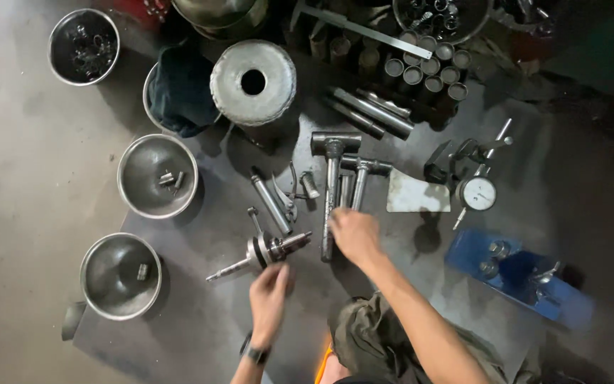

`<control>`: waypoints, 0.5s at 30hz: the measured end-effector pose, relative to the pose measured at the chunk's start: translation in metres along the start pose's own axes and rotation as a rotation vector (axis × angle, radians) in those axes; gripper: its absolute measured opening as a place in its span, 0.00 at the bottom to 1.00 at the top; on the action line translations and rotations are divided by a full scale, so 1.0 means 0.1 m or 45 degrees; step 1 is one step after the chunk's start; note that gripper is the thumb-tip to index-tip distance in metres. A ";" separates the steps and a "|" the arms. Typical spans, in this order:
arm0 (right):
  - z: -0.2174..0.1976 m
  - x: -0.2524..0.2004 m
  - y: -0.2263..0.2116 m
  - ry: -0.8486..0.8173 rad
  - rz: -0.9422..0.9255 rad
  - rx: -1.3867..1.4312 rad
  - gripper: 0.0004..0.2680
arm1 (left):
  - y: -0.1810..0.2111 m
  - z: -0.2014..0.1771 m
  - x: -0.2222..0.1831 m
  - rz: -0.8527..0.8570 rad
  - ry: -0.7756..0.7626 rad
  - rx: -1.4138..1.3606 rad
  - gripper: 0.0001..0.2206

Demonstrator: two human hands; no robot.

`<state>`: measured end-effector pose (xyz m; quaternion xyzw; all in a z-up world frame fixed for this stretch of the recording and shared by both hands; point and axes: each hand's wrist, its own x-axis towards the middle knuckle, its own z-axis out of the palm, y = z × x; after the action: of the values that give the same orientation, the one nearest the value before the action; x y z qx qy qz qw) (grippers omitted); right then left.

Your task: Inspecting and measuring a motorcycle crankshaft with a dial indicator and cleaning it with a rag.

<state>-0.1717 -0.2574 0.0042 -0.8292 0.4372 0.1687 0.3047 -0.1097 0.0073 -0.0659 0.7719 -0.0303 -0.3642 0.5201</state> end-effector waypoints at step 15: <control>0.71 -0.21 -0.11 0.373 -1.054 0.016 0.05 | -1.00 -1.20 0.09 -0.294 -0.040 -0.952 0.15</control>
<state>-0.1751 -0.1934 -0.0337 -0.9478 0.1077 -0.0897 0.2864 -0.0648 0.1432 -0.1305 0.5217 0.1836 -0.4182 0.7205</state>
